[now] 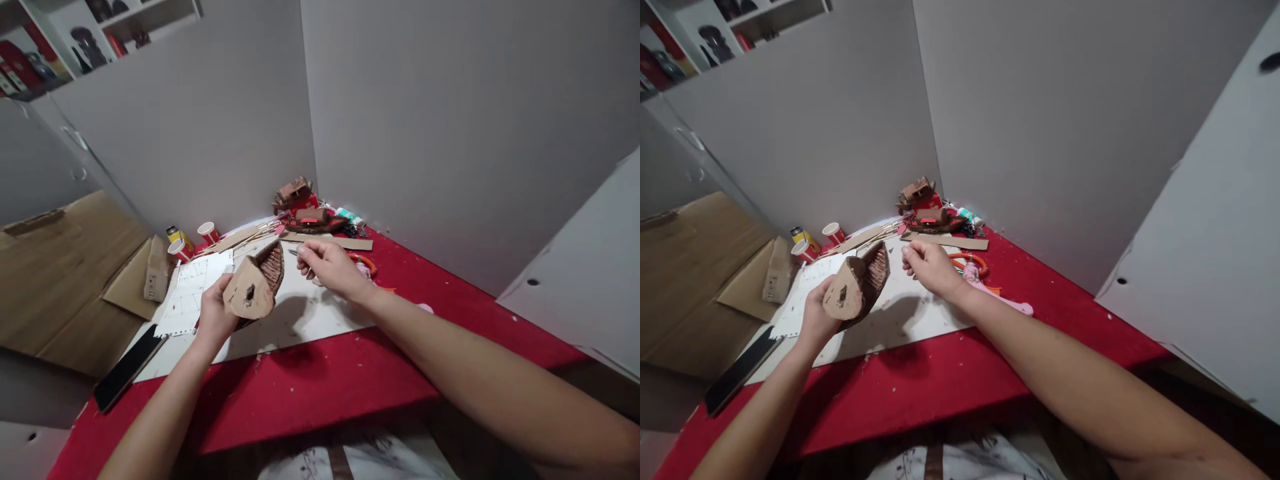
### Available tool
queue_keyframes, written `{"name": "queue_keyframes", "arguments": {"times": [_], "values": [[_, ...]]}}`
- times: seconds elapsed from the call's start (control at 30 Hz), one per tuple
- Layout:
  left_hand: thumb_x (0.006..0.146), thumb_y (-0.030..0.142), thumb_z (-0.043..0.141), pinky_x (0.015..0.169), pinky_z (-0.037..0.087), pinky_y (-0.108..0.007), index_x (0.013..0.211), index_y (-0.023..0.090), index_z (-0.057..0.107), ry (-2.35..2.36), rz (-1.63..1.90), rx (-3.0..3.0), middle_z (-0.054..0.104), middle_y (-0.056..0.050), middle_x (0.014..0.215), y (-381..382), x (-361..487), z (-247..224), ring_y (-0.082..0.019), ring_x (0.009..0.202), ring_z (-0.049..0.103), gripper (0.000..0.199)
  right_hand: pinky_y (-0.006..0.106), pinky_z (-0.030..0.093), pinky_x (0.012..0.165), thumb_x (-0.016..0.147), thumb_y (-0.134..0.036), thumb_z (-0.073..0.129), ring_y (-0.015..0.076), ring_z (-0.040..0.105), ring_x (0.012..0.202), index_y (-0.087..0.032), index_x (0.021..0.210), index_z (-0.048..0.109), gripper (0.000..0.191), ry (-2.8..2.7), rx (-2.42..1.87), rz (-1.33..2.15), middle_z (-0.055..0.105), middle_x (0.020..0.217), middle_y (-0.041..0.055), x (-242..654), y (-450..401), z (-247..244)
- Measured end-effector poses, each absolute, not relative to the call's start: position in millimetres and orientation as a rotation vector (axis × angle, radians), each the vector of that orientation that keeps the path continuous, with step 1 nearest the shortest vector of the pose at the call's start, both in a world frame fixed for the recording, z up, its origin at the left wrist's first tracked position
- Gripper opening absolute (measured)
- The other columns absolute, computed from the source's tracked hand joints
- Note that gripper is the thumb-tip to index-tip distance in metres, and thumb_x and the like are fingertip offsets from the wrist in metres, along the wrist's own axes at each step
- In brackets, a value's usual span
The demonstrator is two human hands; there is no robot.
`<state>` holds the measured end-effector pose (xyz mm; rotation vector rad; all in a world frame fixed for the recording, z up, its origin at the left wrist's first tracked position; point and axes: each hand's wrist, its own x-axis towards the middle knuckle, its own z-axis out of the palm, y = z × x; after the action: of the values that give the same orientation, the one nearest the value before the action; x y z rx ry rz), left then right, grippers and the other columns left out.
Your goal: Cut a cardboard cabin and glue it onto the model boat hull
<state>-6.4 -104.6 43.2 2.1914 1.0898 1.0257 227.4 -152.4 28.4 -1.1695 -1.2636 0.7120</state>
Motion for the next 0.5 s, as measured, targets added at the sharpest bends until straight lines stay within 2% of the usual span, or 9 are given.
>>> {"name": "queue_keyframes", "arguments": {"times": [0.13,0.3,0.4,0.43,0.5], "values": [[0.074,0.03,0.064,0.067,0.052,-0.029,0.085,0.018,0.066,1.097,1.044,2.155,0.073,-0.003,0.082,-103.7,-1.0,48.5,-0.022,0.077,0.066,0.017,0.021,0.043,0.048,0.098,-0.038,0.057,0.0077,0.048,0.049,-0.017,0.07,0.052,0.035,-1.2,-1.125,0.787,0.049,0.059,-0.0074,222.1,-150.2,23.1],[0.075,0.031,0.068,0.066,0.052,-0.03,0.08,0.02,0.065,1.097,1.052,2.151,0.071,-0.003,0.077,-97.4,-0.8,52.2,-0.022,0.074,0.064,0.013,0.02,0.042,0.044,0.1,-0.036,0.051,0.0072,0.047,0.046,-0.018,0.074,0.051,0.032,-1.096,-1.085,0.857,0.047,0.06,-0.0077,220.8,-145.9,20.2],[0.072,0.026,0.067,0.066,0.051,-0.029,0.078,0.019,0.064,1.043,1.063,2.149,0.068,-0.001,0.075,-94.1,-2.4,47.3,-0.02,0.071,0.061,0.01,0.019,0.046,0.043,0.098,-0.031,0.047,0.0089,0.058,0.055,-0.018,0.093,0.054,0.016,-1.096,-1.056,0.923,0.058,0.078,-0.002,217.6,-149.3,23.1],[0.072,0.025,0.067,0.065,0.051,-0.028,0.078,0.019,0.063,1.026,1.065,2.145,0.068,-0.001,0.074,-93.1,-2.9,44.5,-0.019,0.07,0.06,0.009,0.019,0.048,0.043,0.097,-0.032,0.049,0.0099,0.061,0.059,-0.019,0.102,0.054,0.015,-1.112,-1.051,0.95,0.061,0.085,0.0,215.5,-151.5,24.1],[0.071,0.025,0.067,0.063,0.05,-0.027,0.078,0.019,0.063,0.997,1.07,2.131,0.066,0.0,0.072,-91.4,-3.0,38.4,-0.018,0.068,0.059,0.01,0.02,0.049,0.042,0.094,-0.035,0.055,0.0121,0.065,0.063,-0.02,0.115,0.053,0.026,-1.153,-1.05,1.009,0.064,0.091,0.0024,209.6,-156.1,24.6]]}}
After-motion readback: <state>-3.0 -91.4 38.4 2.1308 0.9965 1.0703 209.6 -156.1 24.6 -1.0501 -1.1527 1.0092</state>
